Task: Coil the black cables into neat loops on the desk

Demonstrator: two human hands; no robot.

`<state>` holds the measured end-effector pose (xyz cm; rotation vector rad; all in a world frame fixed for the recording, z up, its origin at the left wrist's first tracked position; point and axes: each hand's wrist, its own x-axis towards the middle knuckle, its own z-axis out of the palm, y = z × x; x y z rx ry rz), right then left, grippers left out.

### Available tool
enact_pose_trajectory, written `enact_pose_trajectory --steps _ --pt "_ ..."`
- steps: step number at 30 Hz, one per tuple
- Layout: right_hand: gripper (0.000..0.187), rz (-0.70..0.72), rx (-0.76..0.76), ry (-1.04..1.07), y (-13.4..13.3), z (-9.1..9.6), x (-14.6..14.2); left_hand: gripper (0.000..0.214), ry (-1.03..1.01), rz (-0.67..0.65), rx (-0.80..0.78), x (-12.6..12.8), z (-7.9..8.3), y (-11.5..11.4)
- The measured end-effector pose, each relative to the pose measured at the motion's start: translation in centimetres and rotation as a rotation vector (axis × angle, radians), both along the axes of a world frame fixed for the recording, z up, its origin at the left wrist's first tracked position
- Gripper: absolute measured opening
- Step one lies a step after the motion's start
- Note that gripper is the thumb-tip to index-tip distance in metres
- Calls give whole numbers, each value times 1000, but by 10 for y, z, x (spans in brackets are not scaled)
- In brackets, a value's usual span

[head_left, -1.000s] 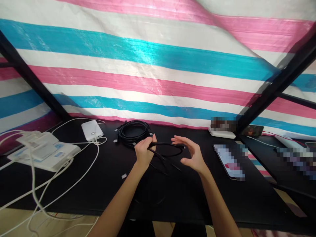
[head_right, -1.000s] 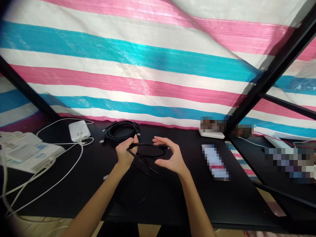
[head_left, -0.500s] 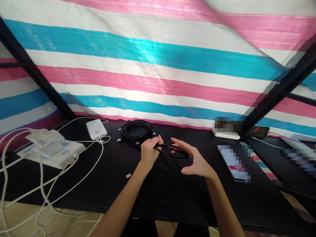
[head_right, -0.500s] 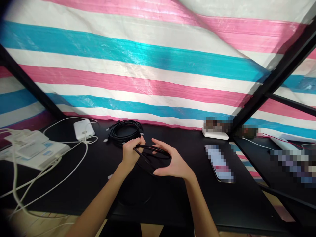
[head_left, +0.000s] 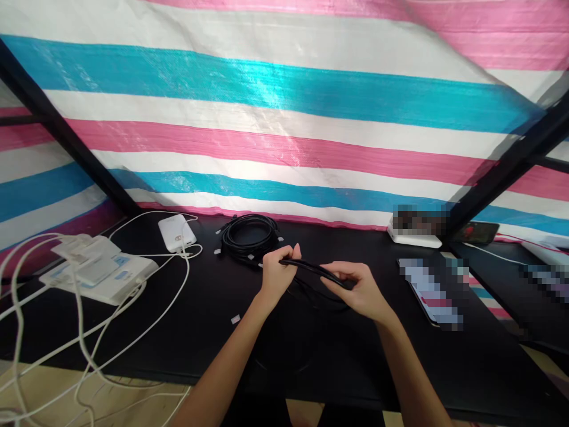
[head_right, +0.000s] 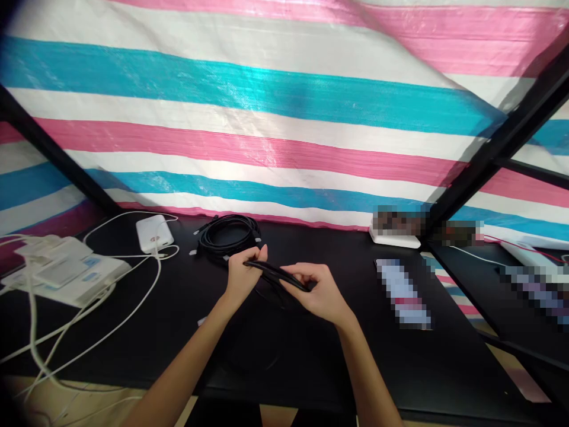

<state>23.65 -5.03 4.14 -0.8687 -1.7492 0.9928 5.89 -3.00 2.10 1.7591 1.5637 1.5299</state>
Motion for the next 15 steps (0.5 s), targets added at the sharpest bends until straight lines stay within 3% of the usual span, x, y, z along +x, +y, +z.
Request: enact_pose_trajectory --steps 5,9,12,15 --pt "16 -256 -28 353 10 -3 7 35 -177 -168 -148 -1 -7 5" --pt "21 -333 -56 563 20 -9 4 34 -242 -274 -202 3 -13 9" --pt "22 -313 -111 584 26 -16 1 35 -278 -289 -220 5 -14 10" --pt "20 -310 -128 465 30 -19 2 33 -284 -275 -199 3 -12 10"
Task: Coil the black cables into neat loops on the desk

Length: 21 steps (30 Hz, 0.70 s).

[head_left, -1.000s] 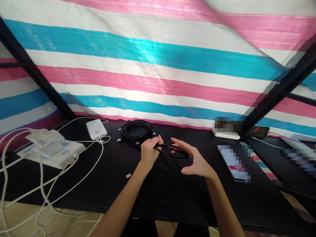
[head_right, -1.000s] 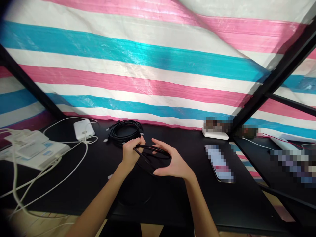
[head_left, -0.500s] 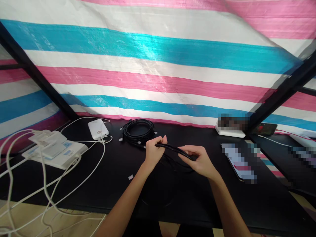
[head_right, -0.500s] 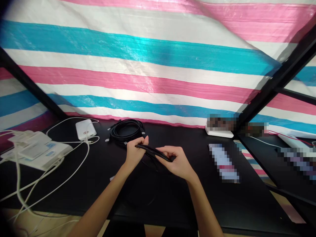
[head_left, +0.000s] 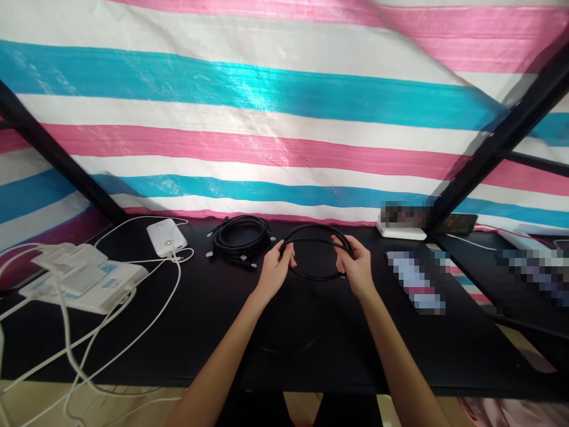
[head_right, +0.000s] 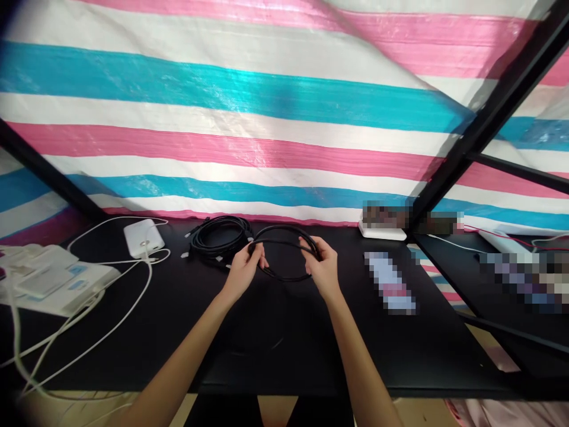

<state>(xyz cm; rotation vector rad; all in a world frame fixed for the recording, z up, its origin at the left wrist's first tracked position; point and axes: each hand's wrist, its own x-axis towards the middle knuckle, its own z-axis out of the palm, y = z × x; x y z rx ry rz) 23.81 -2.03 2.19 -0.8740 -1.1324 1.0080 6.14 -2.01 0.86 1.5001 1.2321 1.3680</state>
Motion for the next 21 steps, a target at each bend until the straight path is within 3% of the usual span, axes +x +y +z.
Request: enact_pose_trajectory --steps 3,8,12,14,17,21 --pt "16 -20 11 -141 1 0 2 28 85 20 48 -4 1 -2" --pt "16 -14 62 -155 3 -1 2 22 268 18 122 -5 2 -6" --pt "39 -27 19 -134 5 -6 2 19 301 -50 91 -5 5 -3" --pt "38 -15 -22 -80 7 -7 3 18 290 -101 59 -7 5 0" --pt "31 -50 -87 33 9 -6 5 35 300 -182 -17 -13 3 3" --pt "35 -196 -146 205 12 -2 10 69 426 -279 -217 -20 -4 2"
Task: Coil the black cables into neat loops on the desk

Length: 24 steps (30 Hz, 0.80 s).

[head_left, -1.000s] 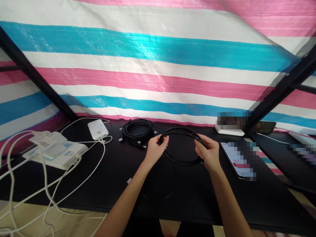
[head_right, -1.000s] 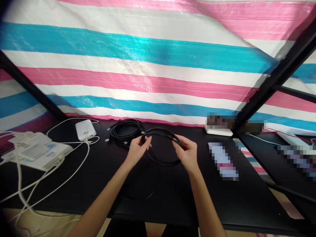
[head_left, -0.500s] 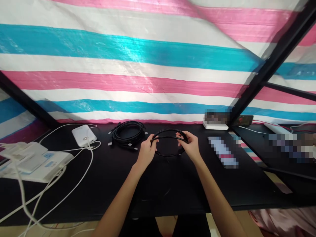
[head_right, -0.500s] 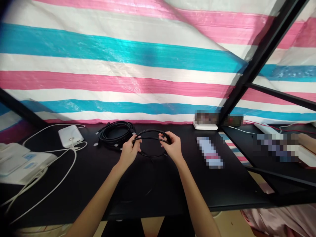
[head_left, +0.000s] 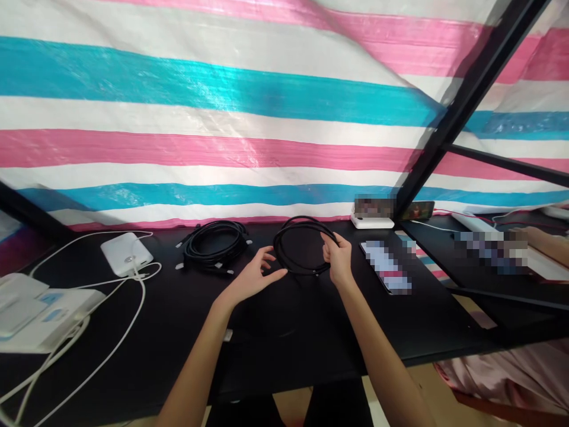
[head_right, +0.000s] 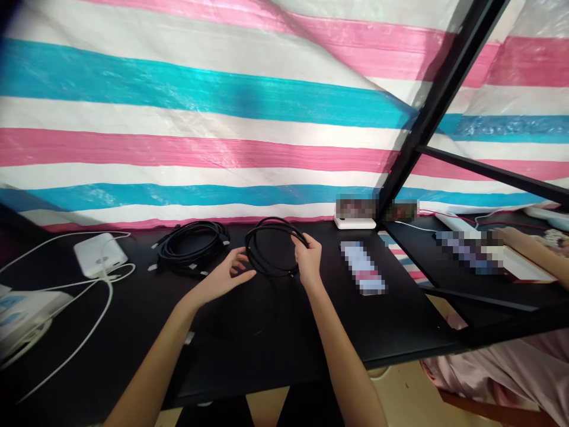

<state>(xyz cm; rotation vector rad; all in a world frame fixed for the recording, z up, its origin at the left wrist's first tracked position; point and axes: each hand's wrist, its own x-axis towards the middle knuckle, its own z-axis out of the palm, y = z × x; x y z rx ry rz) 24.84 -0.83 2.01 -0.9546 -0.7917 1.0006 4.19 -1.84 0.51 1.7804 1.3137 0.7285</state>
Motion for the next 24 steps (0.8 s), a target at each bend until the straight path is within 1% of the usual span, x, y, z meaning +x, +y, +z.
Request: enact_pose_trajectory --steps 2,5,7,10,12,15,19,21,24 --pt "39 -84 0 47 2 1 4 74 55 -58 -79 1 -1 -2" --pt "43 -178 16 91 5 0 8 63 59 -189 -190 5 4 -5" --pt "42 -215 21 127 7 0 11 61 0 -230 -320 5 10 -6" --pt "40 -248 22 164 8 -2 13 65 -97 -278 -535 1 20 -7" --pt "40 -261 21 154 9 -3 13 63 -184 -373 -603 -2 24 -8" --pt "42 -260 25 123 9 -3 13 59 -407 -525 -595 -2 27 -10" --pt "43 -192 35 73 7 -5 8 56 -715 -649 -541 8 25 -16" --pt "44 -128 36 49 6 -6 4 60 -782 -693 -522 16 24 -21" --pt "47 -21 42 79 4 -6 -3 66 -801 -743 -486 27 23 -29"
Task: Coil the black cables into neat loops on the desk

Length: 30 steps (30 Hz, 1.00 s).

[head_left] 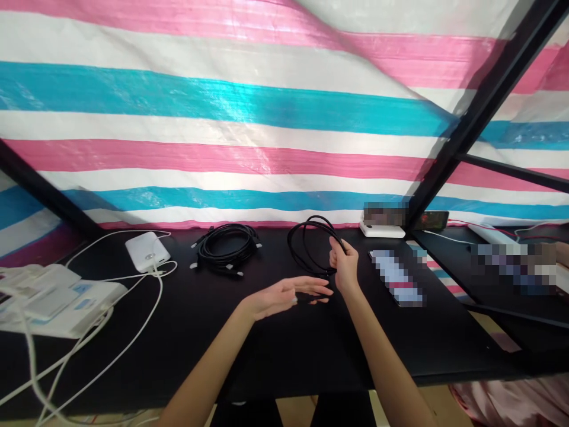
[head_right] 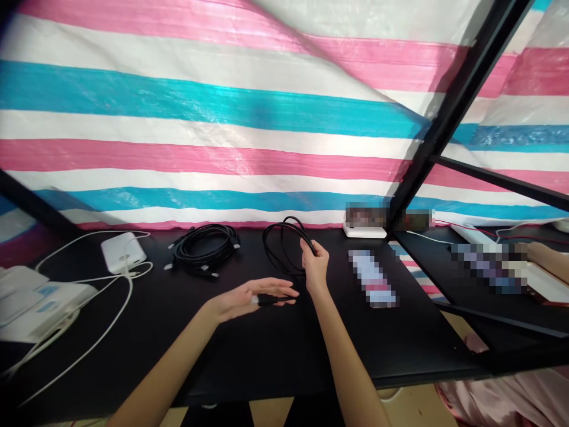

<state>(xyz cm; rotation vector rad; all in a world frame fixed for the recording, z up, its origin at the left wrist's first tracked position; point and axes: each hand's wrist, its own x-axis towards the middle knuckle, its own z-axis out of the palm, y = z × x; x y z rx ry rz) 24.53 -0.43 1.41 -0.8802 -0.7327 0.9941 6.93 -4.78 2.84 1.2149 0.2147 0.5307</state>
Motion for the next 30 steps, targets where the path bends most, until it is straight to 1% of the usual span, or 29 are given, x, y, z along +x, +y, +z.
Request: enact_pose_trajectory --steps 2,3,5,6,7,8,11,12,13,14,15,16,19,20,21,22,24,25,27,29,30 --pt "48 59 8 71 -1 1 -3 61 46 18 52 6 0 -4" --pt "47 86 7 114 -2 2 -3 55 107 44 82 8 1 -5" --pt "47 131 -6 197 -2 3 -1 44 255 136 142 11 0 -4" --pt "48 144 -14 237 -2 4 1 39 300 216 167 12 0 -3" --pt "50 153 -21 273 -1 5 4 36 309 335 191 12 -1 -1" --pt "52 158 -26 304 -1 6 7 34 288 489 218 10 -2 1" --pt "55 186 -22 343 1 8 17 29 188 1036 302 2 -4 9" --pt "55 199 -16 337 1 8 20 28 180 1190 331 -3 -5 12" --pt "56 209 -11 325 1 8 21 28 183 1303 361 -7 -5 15" --pt "56 214 -6 309 1 8 22 32 191 1366 395 -11 -6 18" --pt "57 217 -5 292 1 8 21 41 195 1377 431 -14 -7 21" --pt "58 220 -7 276 0 7 19 56 195 1336 467 -15 -9 22" --pt "59 250 -37 254 -1 4 9 104 180 1052 511 -9 -20 22" --pt "60 271 -51 256 -1 2 5 114 185 969 494 -4 -24 21" --pt "60 295 -65 261 -1 1 2 122 196 913 464 2 -28 19" --pt "61 321 -78 267 -2 0 0 126 207 892 421 8 -32 17" --pt "62 374 -97 274 -2 -2 -3 127 195 933 300 18 -35 13" --pt "62 397 -103 275 -2 -2 -3 123 164 967 221 21 -35 13" --pt "62 436 -108 274 -3 -2 -4 107 63 1006 38 23 -32 13" --pt "61 459 -109 273 -3 -2 -5 89 -32 981 -129 20 -25 15" --pt "61 469 -110 270 -3 -3 -6 80 -67 967 -188 17 -21 16"
